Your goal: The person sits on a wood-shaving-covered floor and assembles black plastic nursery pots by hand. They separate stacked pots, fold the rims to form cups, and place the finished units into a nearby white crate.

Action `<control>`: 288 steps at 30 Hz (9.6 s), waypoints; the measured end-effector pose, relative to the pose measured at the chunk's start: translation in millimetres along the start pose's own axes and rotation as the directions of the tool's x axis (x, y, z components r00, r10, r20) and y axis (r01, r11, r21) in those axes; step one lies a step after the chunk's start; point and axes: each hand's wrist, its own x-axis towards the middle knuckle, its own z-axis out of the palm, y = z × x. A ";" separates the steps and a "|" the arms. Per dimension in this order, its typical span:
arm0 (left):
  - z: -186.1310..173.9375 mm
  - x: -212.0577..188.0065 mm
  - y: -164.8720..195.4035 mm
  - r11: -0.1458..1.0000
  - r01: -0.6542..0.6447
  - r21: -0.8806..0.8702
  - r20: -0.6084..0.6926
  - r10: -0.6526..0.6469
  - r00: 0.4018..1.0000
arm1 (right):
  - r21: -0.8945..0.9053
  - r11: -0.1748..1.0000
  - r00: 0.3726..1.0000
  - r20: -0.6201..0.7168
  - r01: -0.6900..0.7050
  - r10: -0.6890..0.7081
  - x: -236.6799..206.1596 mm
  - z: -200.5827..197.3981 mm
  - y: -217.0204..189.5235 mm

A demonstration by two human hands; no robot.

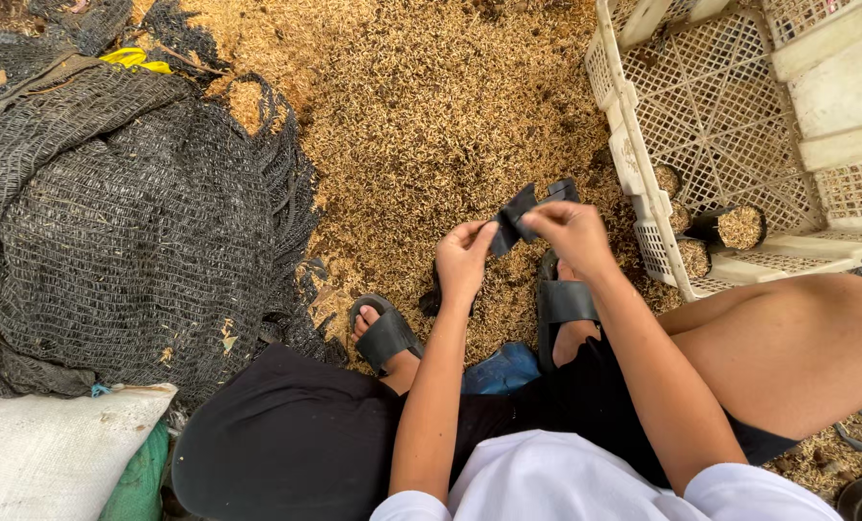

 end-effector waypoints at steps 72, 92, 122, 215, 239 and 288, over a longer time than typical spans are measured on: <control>-40.7 9.8 -12.8 0.998 0.001 0.061 -0.081 0.004 0.997 | 0.041 0.994 0.894 -0.435 -0.103 0.110 24.4 -41.9 28.2; -40.2 -34.6 -27.8 0.107 0.281 0.954 -0.244 -0.275 0.930 | -0.342 0.937 0.995 -0.078 -0.078 0.054 -2.7 28.9 23.6; -45.8 -20.8 -9.5 0.953 -0.036 0.302 0.031 0.028 0.999 | -0.279 0.918 0.944 0.250 0.283 -0.215 -25.4 59.1 -6.3; -9.5 0.9 -11.0 0.965 0.130 0.227 -0.012 -0.131 0.991 | -0.714 0.698 0.769 -0.413 0.060 -0.489 9.7 -41.3 19.0; -10.6 4.8 2.7 0.951 0.055 -0.304 0.097 -0.027 0.995 | 0.341 0.936 0.996 0.056 -0.085 0.070 -0.1 38.4 -7.4; -23.1 -2.9 17.7 0.969 -0.022 -0.245 0.021 0.028 0.999 | -0.013 0.960 0.959 -0.028 0.281 -0.281 -17.4 62.0 -51.4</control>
